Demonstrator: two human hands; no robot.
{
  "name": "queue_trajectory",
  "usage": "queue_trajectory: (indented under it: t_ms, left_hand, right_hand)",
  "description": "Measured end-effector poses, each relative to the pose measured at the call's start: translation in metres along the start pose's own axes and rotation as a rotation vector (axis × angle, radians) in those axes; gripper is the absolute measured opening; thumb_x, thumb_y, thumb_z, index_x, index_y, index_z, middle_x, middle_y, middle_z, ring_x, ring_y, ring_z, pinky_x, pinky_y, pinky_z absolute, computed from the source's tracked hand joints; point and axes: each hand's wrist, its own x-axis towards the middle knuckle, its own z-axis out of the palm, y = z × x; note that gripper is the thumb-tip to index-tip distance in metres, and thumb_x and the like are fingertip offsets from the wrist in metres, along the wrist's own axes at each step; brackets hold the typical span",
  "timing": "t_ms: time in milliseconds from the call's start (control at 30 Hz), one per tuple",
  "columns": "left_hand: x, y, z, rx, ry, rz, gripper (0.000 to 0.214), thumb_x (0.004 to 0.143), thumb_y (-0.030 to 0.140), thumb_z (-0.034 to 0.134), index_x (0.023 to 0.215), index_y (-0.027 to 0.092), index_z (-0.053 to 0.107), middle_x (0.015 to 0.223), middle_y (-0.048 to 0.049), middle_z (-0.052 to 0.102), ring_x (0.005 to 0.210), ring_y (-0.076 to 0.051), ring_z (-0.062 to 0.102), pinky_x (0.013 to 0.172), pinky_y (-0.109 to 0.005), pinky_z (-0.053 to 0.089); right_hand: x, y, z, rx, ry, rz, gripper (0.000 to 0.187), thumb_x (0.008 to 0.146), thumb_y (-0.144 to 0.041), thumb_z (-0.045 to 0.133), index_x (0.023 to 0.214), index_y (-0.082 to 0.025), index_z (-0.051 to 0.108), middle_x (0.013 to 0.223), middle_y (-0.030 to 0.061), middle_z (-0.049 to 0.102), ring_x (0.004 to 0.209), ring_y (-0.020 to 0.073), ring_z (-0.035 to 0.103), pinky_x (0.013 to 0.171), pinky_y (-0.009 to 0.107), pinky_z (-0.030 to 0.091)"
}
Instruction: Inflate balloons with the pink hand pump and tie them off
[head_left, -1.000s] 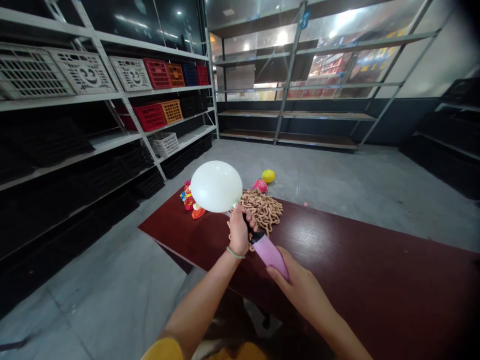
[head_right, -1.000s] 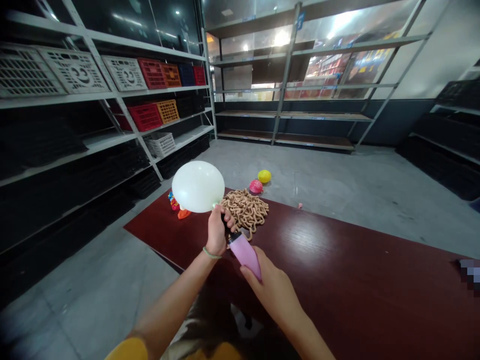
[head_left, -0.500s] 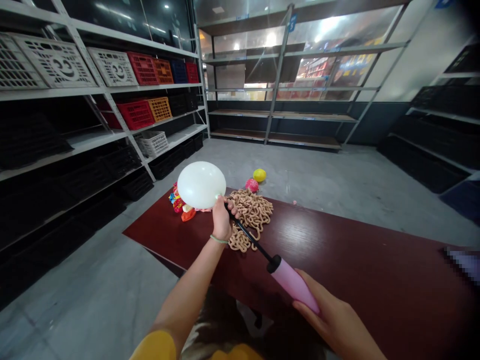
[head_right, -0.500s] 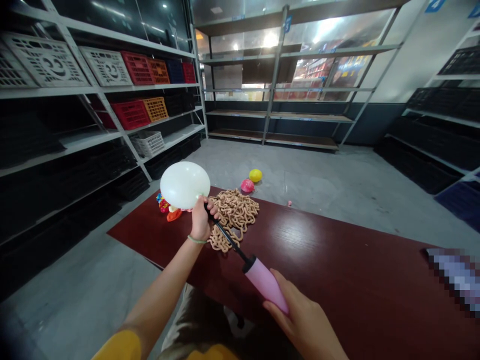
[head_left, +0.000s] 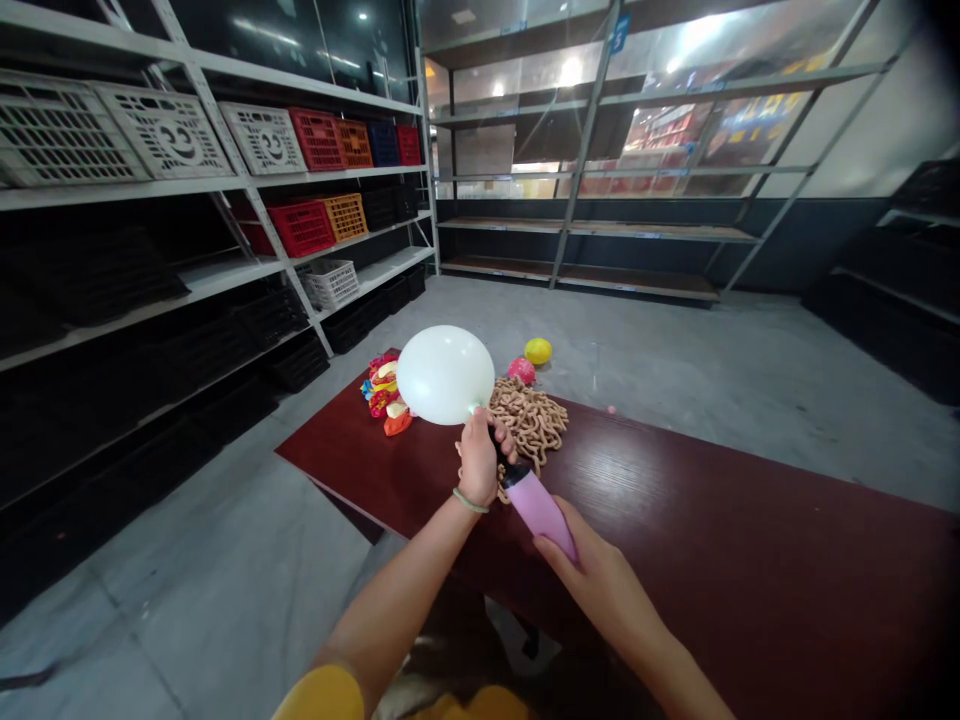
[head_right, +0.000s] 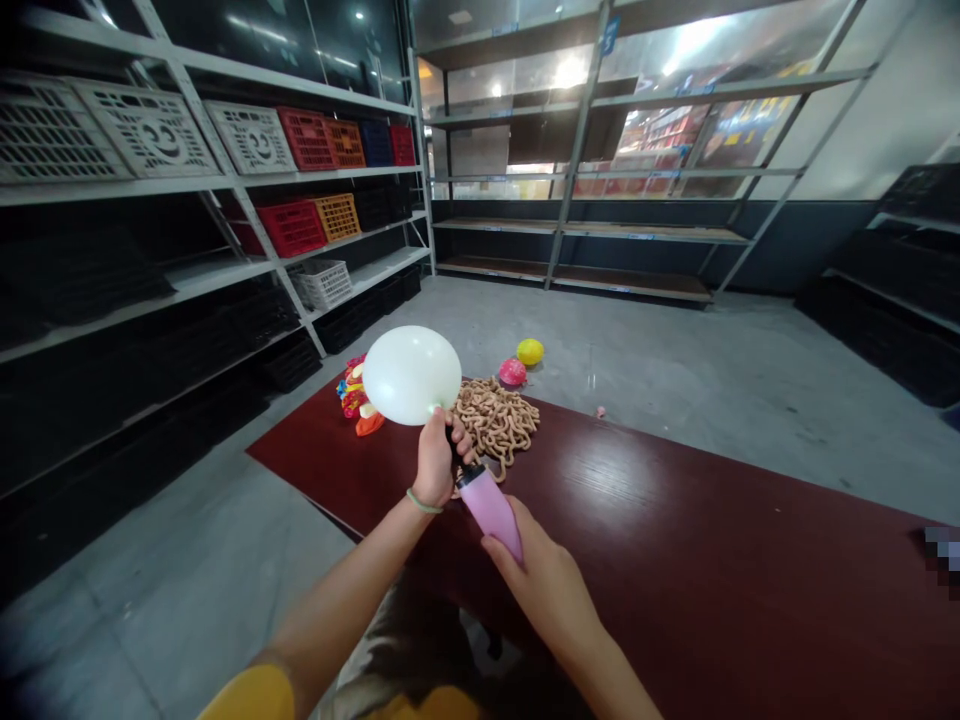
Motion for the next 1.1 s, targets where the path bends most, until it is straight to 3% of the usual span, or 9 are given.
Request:
queue_trajectory:
  t_ms: [267,400,500,633,900,1100]
  left_hand:
    - [0.02,0.015,0.002,-0.046,0.017,0.014,0.035,0.091,0.049,0.057,0.078,0.021,0.041,0.057,0.007,0.038,0.041,-0.007,0.038,0.037,-0.019,0.032]
    - [0.028,0.021,0.003,-0.062,0.008,0.026,0.033,0.094,0.047,0.054,0.078,0.021,0.041,0.058,0.0067,0.037,0.041,-0.007,0.036,0.037,-0.018,0.03]
    - [0.03,0.024,0.005,-0.08,0.012,0.032,0.032,0.094,0.045,0.054,0.077,0.021,0.041,0.058,0.0066,0.036,0.042,-0.006,0.036,0.037,-0.018,0.029]
    - [0.027,0.025,0.007,-0.08,0.022,0.063,0.032,0.094,0.045,0.053,0.077,0.021,0.041,0.059,0.0066,0.036,0.042,-0.006,0.036,0.037,-0.018,0.029]
    - [0.006,0.003,0.01,0.008,-0.043,0.073,0.036,0.091,0.052,0.056,0.078,0.021,0.042,0.059,0.0066,0.04,0.042,-0.007,0.039,0.037,-0.018,0.033]
    - [0.0,-0.001,0.016,0.027,-0.074,0.057,0.037,0.09,0.052,0.057,0.078,0.021,0.043,0.057,0.0065,0.041,0.041,-0.007,0.039,0.037,-0.018,0.034]
  right_hand:
    - [-0.05,0.071,-0.004,-0.095,0.079,-0.064,0.057,0.092,-0.051,0.053,0.141,-0.023,0.05,0.139,0.0063,0.061,0.123,0.0261,0.062,0.098,0.034,0.054]
    - [-0.07,0.09,-0.011,-0.137,0.135,-0.099,0.056,0.091,-0.051,0.055,0.14,-0.022,0.052,0.137,0.0052,0.062,0.121,0.0244,0.063,0.1,0.032,0.052]
    - [-0.067,0.086,-0.014,-0.155,0.128,-0.092,0.057,0.092,-0.052,0.054,0.14,-0.022,0.052,0.136,0.0052,0.063,0.119,0.0244,0.065,0.098,0.032,0.054]
    - [-0.044,0.063,-0.014,-0.171,0.078,-0.041,0.056,0.093,-0.052,0.05,0.14,-0.022,0.051,0.135,0.0062,0.064,0.116,0.0267,0.066,0.092,0.035,0.057]
    - [-0.004,0.011,-0.006,-0.038,0.033,0.01,0.052,0.095,-0.048,0.045,0.142,-0.027,0.046,0.135,0.0054,0.064,0.114,0.0299,0.067,0.089,0.04,0.056]
    - [-0.014,0.026,-0.002,0.006,0.056,-0.003,0.057,0.094,-0.048,0.048,0.146,-0.024,0.044,0.142,0.0074,0.058,0.124,0.028,0.061,0.096,0.037,0.054]
